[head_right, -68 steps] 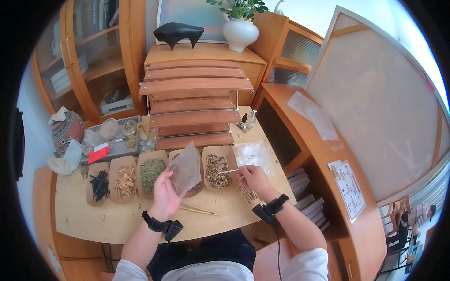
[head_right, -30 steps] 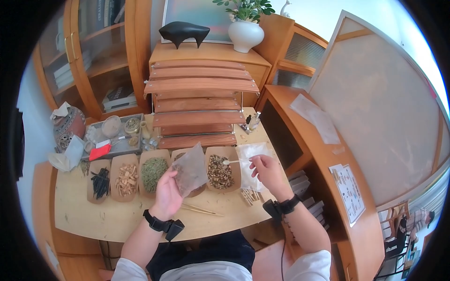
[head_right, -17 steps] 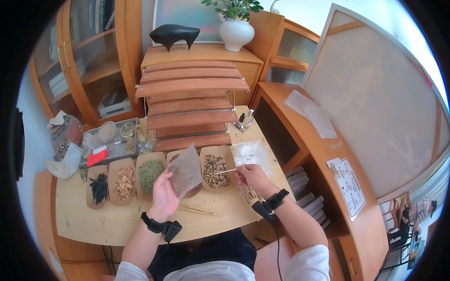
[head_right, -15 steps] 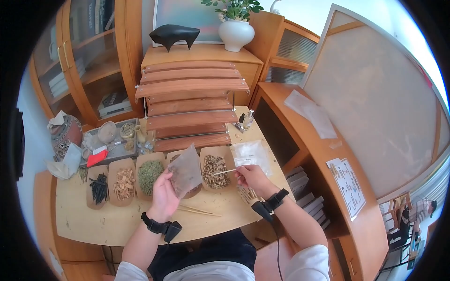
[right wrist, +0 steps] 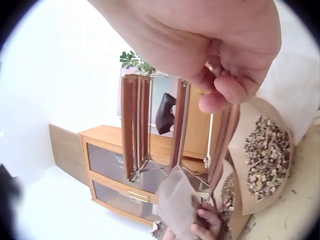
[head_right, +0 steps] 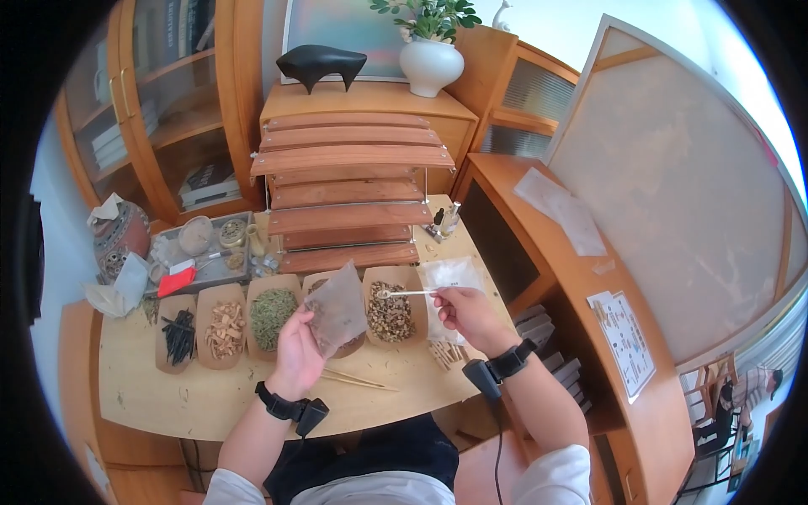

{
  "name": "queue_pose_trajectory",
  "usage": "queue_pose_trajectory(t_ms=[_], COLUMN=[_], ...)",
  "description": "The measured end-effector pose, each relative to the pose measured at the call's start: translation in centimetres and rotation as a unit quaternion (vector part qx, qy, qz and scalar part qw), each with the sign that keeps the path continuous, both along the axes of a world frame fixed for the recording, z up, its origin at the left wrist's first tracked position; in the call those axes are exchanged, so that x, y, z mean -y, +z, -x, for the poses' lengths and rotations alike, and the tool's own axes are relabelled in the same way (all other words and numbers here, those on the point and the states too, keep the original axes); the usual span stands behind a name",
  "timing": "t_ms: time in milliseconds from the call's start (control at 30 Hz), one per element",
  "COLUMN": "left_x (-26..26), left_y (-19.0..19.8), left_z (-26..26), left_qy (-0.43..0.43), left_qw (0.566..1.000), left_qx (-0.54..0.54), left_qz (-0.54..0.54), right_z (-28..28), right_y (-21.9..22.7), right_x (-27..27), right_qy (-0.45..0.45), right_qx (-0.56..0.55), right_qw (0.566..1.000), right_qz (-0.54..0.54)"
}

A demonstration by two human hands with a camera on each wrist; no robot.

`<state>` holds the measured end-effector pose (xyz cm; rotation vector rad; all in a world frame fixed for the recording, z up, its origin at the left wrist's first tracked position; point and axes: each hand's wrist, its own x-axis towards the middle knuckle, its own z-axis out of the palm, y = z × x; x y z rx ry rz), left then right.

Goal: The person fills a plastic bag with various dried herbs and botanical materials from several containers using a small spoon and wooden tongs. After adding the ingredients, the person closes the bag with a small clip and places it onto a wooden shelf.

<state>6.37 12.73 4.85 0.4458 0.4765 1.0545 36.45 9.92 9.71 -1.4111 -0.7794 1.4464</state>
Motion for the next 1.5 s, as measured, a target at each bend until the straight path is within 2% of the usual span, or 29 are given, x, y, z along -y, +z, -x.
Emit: queue_pose_trajectory(t_ms=[167,267,367,467,567,700,833,867,967,1067,1367,1500], left_x=[0.0,0.0,0.0,0.2,0.2,0.1,0.0,0.0,-0.1,-0.2,0.0,0.0], left_y=[0.0,0.0,0.0,0.3,0.2,0.1,0.0,0.0,-0.2,-0.4,0.0,0.0], left_z=[-0.1,-0.1,0.0,0.1,0.1,-0.1,-0.1,-0.1,-0.1,-0.1,0.1,0.0], left_qy=[-0.004,-0.009,-0.011,-0.004,-0.005,-0.002,-0.006,-0.005,-0.004,-0.002,-0.003,-0.007], left_qw=[1.0,1.0,1.0,1.0,1.0,1.0,1.0,1.0,1.0,1.0,1.0,1.0], left_qx=[0.002,0.002,0.004,0.002,0.005,0.005,0.004,0.004,0.004,0.003,0.0,0.003], left_qz=[-0.005,-0.005,-0.004,-0.002,-0.008,-0.006,-0.005,-0.005,-0.007,-0.007,-0.001,-0.003], right_z=[1.9,4.0,4.4,2.1,-0.5,-0.9,0.5,0.0,0.1,0.3,-0.5,-0.8], right_y=[3.8,4.8,5.0,3.5,0.3,-1.8,-2.7,-3.7,-4.5,-4.4,-3.8,-2.1], right_x=[0.5,1.2,1.7,1.2,0.7,1.1,0.9,0.5,0.4,0.4,0.6,0.3], right_qy=[0.021,0.048,0.032,-0.016,0.009,0.033,0.028,0.054,0.056,0.031,0.022,0.018], right_qx=[0.029,0.091,0.124,0.213,0.313,0.35,0.221,0.211,0.16,0.105,0.0,0.002], right_qw=[0.998,0.992,0.987,0.967,0.946,0.935,0.975,0.976,0.985,0.993,0.999,1.0], right_qz=[-0.053,-0.067,-0.096,-0.138,-0.08,-0.055,0.0,0.015,0.04,0.046,0.046,0.02])
